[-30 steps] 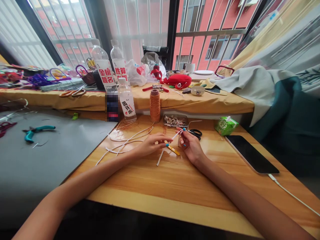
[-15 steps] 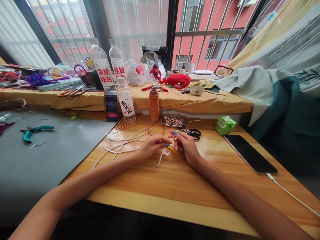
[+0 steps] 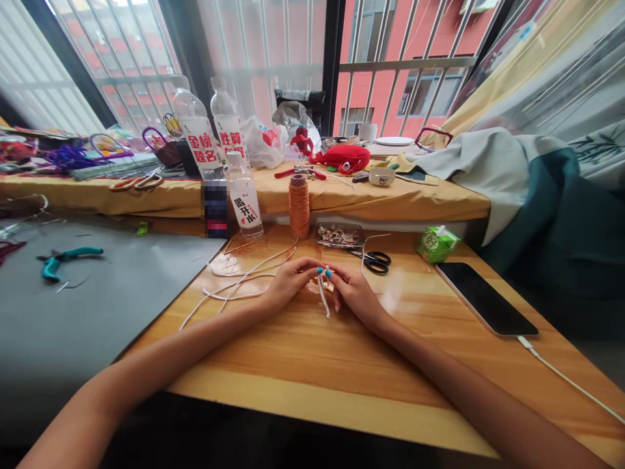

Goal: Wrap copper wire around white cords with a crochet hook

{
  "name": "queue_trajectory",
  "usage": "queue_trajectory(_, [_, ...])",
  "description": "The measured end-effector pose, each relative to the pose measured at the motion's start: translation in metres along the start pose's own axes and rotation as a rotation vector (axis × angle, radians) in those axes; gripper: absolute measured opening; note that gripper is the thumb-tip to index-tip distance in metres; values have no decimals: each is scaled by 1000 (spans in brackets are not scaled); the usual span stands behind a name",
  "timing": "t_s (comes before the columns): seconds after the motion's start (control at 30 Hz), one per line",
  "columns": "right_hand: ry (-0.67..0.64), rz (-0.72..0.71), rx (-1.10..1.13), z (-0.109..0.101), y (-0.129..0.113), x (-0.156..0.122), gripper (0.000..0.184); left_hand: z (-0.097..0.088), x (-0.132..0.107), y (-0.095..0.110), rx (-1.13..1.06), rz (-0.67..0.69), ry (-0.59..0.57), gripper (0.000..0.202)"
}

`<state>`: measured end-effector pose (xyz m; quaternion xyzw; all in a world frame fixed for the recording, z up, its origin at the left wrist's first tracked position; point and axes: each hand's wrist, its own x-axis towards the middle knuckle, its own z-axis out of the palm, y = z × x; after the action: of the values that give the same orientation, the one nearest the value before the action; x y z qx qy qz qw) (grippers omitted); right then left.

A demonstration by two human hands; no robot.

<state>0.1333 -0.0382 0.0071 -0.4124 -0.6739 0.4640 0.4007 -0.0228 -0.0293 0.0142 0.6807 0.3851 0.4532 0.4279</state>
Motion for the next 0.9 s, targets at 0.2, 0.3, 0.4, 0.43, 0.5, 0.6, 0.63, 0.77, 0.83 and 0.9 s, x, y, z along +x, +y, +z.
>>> queue_trajectory(0.2, [86, -9, -66, 1, -6, -5, 31, -1, -1, -2, 25, -20, -26, 24])
queue_trajectory(0.3, [147, -1, -80, 2, -9, -6, 28, 0, -2, 0, 53, -3, -5, 21])
queue_trajectory(0.4, [192, -36, -113, 2, -10, -7, 26, 0, -2, 2, 74, 11, 24, 18])
queue_trajectory(0.43, [198, -57, -129, 2, -10, -7, 25, 0, -2, 3, 65, -1, 26, 19])
queue_trajectory(0.5, [195, -97, -169, 2, -11, -7, 24, 0, -2, 4, 17, -60, 15, 21])
queue_trajectory(0.6, [181, -130, -215, 2, -12, -8, 24, 0, -2, 4, -94, -144, -15, 24])
queue_trajectory(0.63, [177, -136, -224, 2, -12, -8, 24, 0, -1, 4, -126, -152, -27, 25])
queue_trajectory(0.77, [181, -147, -232, 1, -10, -7, 26, 0, -1, 4, -181, -134, -92, 26])
queue_trajectory(0.83, [190, -149, -235, 1, -9, -6, 26, 0, -2, 4, -172, -127, -114, 27])
queue_trajectory(0.9, [192, -153, -242, 0, -9, -6, 26, 1, -2, 3, -143, -117, -101, 26])
